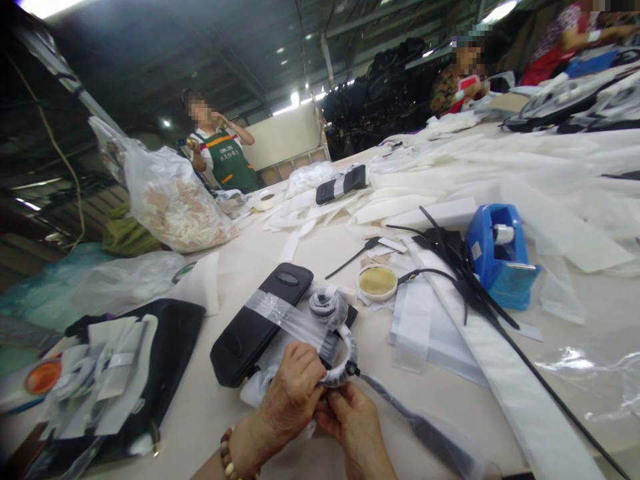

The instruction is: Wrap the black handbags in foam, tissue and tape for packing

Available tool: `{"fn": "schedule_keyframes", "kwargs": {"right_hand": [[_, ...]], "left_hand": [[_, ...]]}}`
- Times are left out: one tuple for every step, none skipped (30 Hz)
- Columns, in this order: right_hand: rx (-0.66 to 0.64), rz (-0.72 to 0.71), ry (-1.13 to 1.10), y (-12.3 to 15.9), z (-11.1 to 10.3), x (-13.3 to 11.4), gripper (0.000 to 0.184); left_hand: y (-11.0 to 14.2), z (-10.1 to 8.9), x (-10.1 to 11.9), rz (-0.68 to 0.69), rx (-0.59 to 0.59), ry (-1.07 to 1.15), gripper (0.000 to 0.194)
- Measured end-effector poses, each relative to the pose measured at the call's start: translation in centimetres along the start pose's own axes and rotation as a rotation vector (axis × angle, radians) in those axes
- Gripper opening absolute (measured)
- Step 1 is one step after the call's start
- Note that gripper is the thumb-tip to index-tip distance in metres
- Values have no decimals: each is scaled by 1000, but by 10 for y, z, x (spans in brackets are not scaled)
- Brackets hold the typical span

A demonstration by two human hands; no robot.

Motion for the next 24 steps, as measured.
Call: {"fn": "schedule_keyframes", "kwargs": {"right_hand": [[-16, -4, -8, 2, 2, 0, 43], [-35, -14, -13, 3, 5, -1, 41], [-51, -27, -15, 5, 7, -2, 37], [-62, -40, -17, 6, 8, -2, 33], [-63, -54, -22, 7, 9, -2, 32], [-58, -65, -27, 8, 8, -2, 33], [-50, -76, -31, 8, 7, -2, 35], [-40, -86, -34, 8, 6, -2, 37], [-30, -94, -35, 8, 5, -1, 39], [-22, -99, -34, 8, 4, -1, 40], [-16, -101, -34, 7, 4, -1, 41], [-12, -101, -36, 6, 3, 0, 42], [-10, -98, -41, 5, 3, 1, 43], [-10, -92, -46, 4, 3, 1, 43], [-13, -89, -51, 4, 3, 2, 43], [-15, -87, -56, 3, 2, 2, 42], [-17, -87, -60, 3, 2, 3, 41], [-21, -87, -62, 2, 1, 3, 40], [-25, -87, -63, 2, 1, 3, 39], [-32, -86, -63, 2, 1, 4, 37], [-38, -85, -60, 3, 2, 4, 36], [-43, -83, -55, 3, 2, 5, 35], [-45, -83, -50, 3, 3, 5, 35], [-39, -86, -47, 3, 4, 5, 34]], "left_hand": [[0, 0, 2, 17, 4, 1, 20], [1, 0, 4, 35, 5, 0, 22], [1, 0, 6, 58, 4, -5, 24], [2, -1, 9, 81, 4, -12, 27], [2, -1, 11, 100, 4, -20, 30], [2, -1, 13, 115, 7, -28, 32], [3, -2, 14, 120, 12, -32, 33], [3, -3, 15, 114, 16, -34, 35], [3, -3, 14, 97, 17, -32, 36], [3, -3, 12, 79, 11, -30, 36], [3, -3, 11, 62, 2, -27, 37], [4, -2, 10, 49, -10, -25, 37], [4, -1, 9, 41, -22, -21, 37], [5, -1, 9, 40, -28, -17, 37], [5, -1, 9, 44, -29, -13, 37], [6, -2, 9, 49, -27, -9, 37], [7, -2, 9, 51, -19, -6, 37], [8, -3, 10, 57, -8, -2, 36], [8, -4, 10, 59, 5, 2, 36], [9, -4, 9, 59, 16, 7, 35], [9, -5, 9, 58, 24, 14, 35], [10, -4, 9, 60, 30, 22, 35], [10, -4, 9, 63, 34, 29, 35], [10, -4, 10, 69, 38, 36, 35]]}}
Point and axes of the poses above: each hand's wrist, its own y-axis away from the middle knuckle, its own z-axis out of the palm, x = y × z, the point moved 8 cm from there along -y, towards the middle knuckle, and after that the axes turned 9 degrees about -x, right-handed, at the moved point
